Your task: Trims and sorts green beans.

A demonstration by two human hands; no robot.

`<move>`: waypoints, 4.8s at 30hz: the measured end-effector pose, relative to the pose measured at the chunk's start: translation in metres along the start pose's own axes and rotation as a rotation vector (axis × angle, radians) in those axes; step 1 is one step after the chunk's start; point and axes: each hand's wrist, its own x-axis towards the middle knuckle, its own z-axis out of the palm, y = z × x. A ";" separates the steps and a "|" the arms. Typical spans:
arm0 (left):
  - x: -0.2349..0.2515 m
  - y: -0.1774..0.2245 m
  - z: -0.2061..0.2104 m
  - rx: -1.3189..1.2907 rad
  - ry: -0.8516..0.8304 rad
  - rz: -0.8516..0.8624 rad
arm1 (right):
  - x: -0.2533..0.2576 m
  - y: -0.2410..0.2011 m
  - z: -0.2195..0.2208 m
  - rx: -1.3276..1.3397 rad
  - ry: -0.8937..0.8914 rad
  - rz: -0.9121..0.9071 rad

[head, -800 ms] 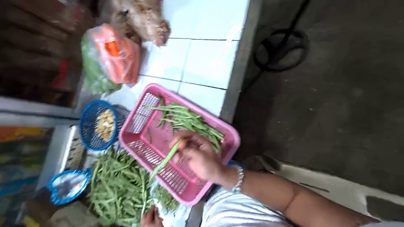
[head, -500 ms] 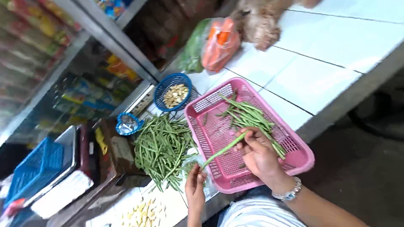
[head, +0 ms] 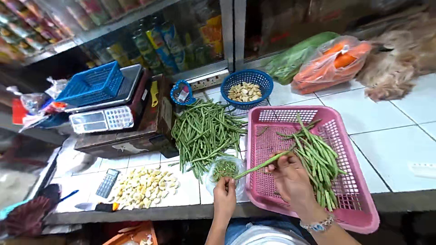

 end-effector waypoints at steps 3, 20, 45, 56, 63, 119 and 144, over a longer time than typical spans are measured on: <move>-0.003 0.004 -0.001 -0.107 -0.034 -0.014 | -0.011 0.016 0.000 -0.363 -0.231 0.058; -0.012 0.008 -0.004 0.147 -0.226 0.013 | -0.021 0.038 -0.024 -1.303 -0.817 -0.402; 0.040 0.042 -0.005 0.480 0.288 0.783 | -0.018 -0.017 -0.030 -1.064 -0.463 -0.085; 0.042 0.027 0.026 0.479 0.006 0.648 | 0.096 0.011 -0.128 -1.802 -0.508 0.461; 0.026 0.004 0.033 0.408 -0.042 0.566 | 0.087 0.018 -0.150 -1.733 -0.893 0.270; 0.051 0.045 0.012 0.277 -0.289 0.994 | 0.001 -0.031 -0.042 -0.302 -0.163 0.055; 0.017 0.009 0.027 0.406 -0.294 0.397 | 0.033 0.025 -0.110 -1.350 -0.879 -0.507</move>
